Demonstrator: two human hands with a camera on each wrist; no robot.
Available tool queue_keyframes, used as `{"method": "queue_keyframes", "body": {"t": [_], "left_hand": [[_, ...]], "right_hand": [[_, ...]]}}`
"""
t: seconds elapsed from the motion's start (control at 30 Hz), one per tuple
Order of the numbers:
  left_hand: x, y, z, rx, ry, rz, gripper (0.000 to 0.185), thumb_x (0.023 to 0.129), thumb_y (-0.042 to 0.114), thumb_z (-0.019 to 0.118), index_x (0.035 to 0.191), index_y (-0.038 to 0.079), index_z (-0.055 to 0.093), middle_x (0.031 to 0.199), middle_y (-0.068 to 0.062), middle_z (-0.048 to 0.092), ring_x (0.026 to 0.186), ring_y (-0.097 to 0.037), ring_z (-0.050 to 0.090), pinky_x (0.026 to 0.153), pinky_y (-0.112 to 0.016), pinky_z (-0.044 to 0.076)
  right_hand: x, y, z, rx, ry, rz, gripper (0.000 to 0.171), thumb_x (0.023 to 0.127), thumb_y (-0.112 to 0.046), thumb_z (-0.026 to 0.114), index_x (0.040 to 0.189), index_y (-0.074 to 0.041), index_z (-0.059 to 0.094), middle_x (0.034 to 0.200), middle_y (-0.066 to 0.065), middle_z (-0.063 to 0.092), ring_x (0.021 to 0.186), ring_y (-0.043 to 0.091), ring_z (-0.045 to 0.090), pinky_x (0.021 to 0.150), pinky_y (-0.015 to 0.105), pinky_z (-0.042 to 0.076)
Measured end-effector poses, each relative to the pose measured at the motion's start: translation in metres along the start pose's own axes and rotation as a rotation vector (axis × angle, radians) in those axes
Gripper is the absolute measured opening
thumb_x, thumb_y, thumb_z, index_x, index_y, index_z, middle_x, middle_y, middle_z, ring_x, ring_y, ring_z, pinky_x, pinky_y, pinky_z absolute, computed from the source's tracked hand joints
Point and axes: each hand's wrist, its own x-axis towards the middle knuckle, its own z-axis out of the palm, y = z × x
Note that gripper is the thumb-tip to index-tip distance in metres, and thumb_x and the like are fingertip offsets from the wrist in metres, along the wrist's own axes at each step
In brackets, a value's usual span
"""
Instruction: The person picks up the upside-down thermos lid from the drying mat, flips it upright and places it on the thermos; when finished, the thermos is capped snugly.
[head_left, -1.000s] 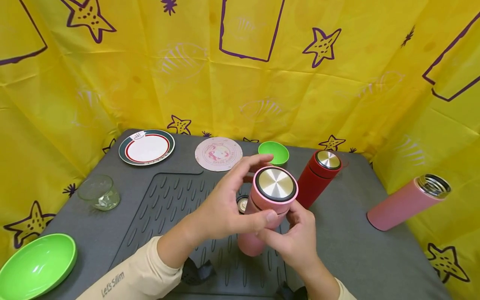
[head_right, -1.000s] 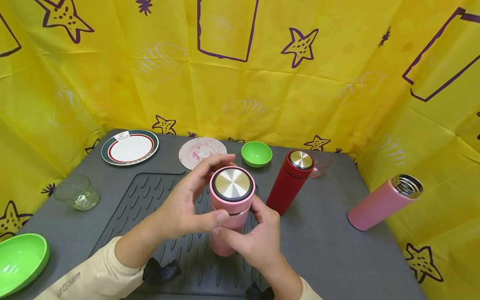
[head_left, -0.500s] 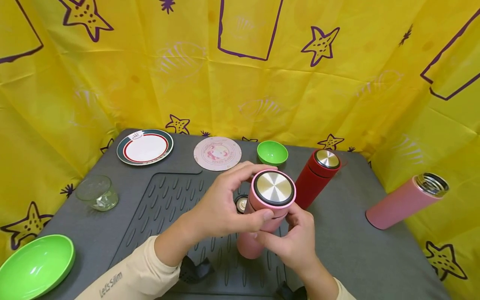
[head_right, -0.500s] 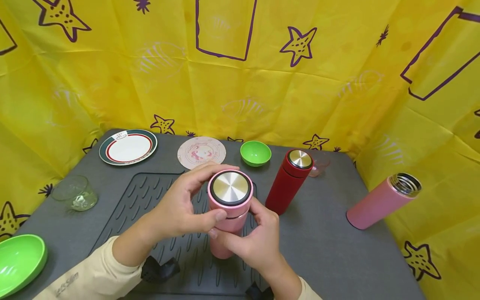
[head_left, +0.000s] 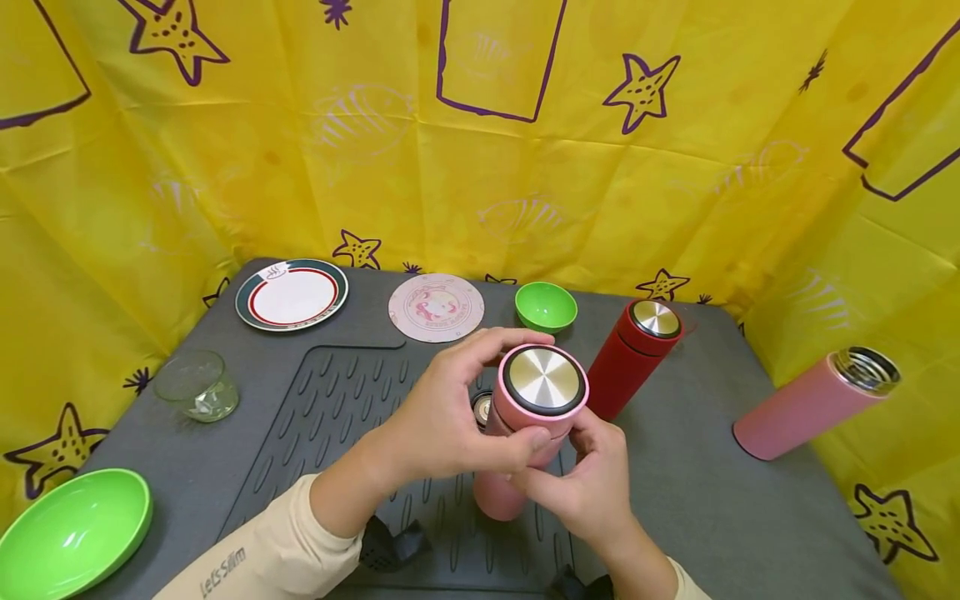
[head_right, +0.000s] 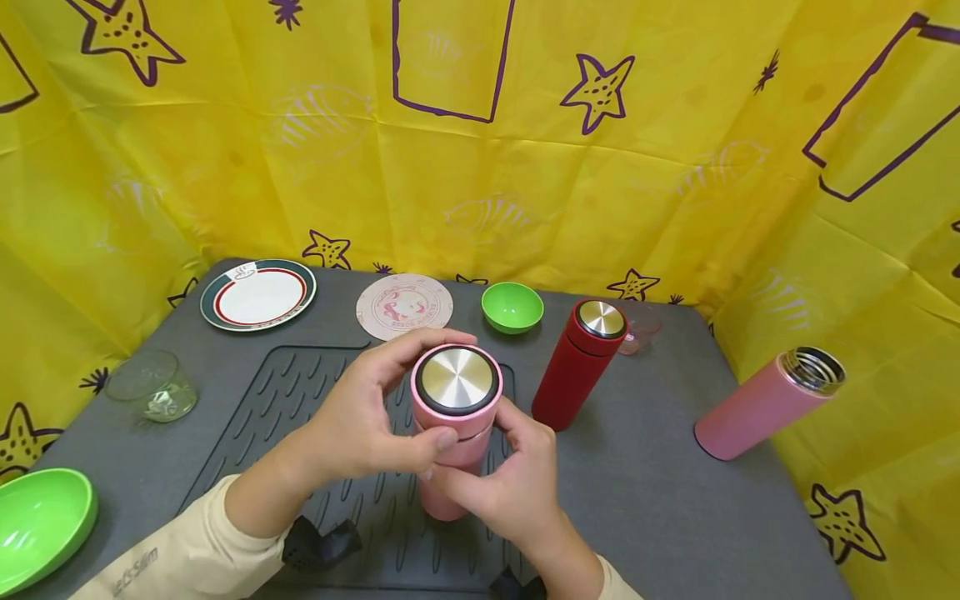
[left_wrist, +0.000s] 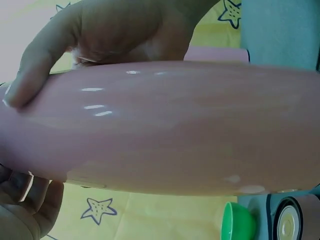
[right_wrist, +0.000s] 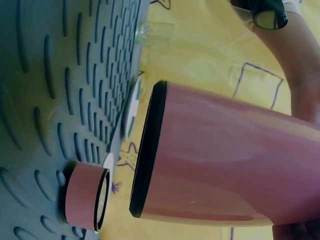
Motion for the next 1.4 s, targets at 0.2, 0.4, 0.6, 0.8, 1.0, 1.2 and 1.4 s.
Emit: {"method": "queue_keyframes", "body": {"t": [0.2,0.4,0.6,0.8,1.0,1.2,1.4], "left_hand": [[0.000,0.003,0.003,-0.003,-0.009,-0.053,0.080,0.070,0.019,0.086,0.138,0.016,0.043,0.124,0.005,0.055,0.113,-0.016,0.052,0.093,-0.036,0.047],[-0.001,0.003,0.009,-0.012,0.056,-0.127,0.071,0.068,0.017,0.089,0.124,0.018,0.046,0.117,0.007,0.057,0.109,-0.015,0.053,0.090,-0.037,0.047],[-0.002,-0.005,0.003,-0.106,-0.024,-0.103,0.064,0.078,0.013,0.080,0.135,0.016,0.052,0.122,0.004,0.060,0.109,-0.019,0.057,0.092,-0.038,0.049],[-0.002,-0.003,0.000,-0.116,-0.048,-0.140,0.084,0.073,0.015,0.085,0.144,0.021,0.040,0.130,0.004,0.054,0.117,-0.018,0.053,0.097,-0.038,0.046],[0.000,0.001,0.010,-0.023,0.088,-0.083,0.075,0.066,0.015,0.090,0.127,0.016,0.047,0.120,0.005,0.057,0.112,-0.017,0.052,0.091,-0.037,0.046],[-0.003,-0.002,0.008,-0.029,0.068,0.007,0.063,0.074,0.015,0.078,0.132,0.009,0.054,0.119,0.001,0.060,0.107,-0.020,0.057,0.088,-0.038,0.050],[-0.003,0.002,0.010,0.043,0.067,-0.011,0.082,0.069,0.020,0.085,0.138,0.014,0.040,0.133,0.004,0.043,0.120,-0.018,0.044,0.096,-0.038,0.043]], "right_hand": [[0.002,-0.001,0.000,-0.007,0.026,-0.036,0.045,0.065,0.000,0.081,0.107,-0.005,0.069,0.098,0.008,0.071,0.086,0.021,0.067,0.074,0.030,0.056],[0.002,-0.002,0.000,0.002,0.028,-0.015,0.045,0.065,0.001,0.080,0.108,-0.006,0.069,0.099,0.008,0.071,0.088,0.022,0.067,0.075,0.031,0.056],[0.001,-0.001,-0.003,0.026,0.019,0.062,0.045,0.066,0.001,0.081,0.109,-0.006,0.069,0.102,0.009,0.070,0.090,0.026,0.066,0.078,0.033,0.055],[0.002,0.001,-0.002,-0.001,0.040,0.015,0.045,0.065,0.002,0.081,0.107,-0.006,0.069,0.098,0.008,0.071,0.086,0.023,0.066,0.076,0.031,0.055],[0.003,0.001,-0.001,-0.020,0.043,-0.021,0.046,0.065,0.000,0.082,0.109,-0.005,0.069,0.099,0.008,0.071,0.087,0.022,0.067,0.074,0.030,0.056],[0.002,0.000,-0.002,0.002,0.024,-0.013,0.047,0.065,0.000,0.079,0.110,-0.003,0.068,0.101,0.009,0.070,0.088,0.023,0.067,0.077,0.033,0.056],[0.003,0.001,-0.001,-0.029,0.051,-0.038,0.045,0.065,0.003,0.080,0.108,-0.004,0.069,0.097,0.008,0.071,0.085,0.020,0.067,0.075,0.030,0.056]]}}
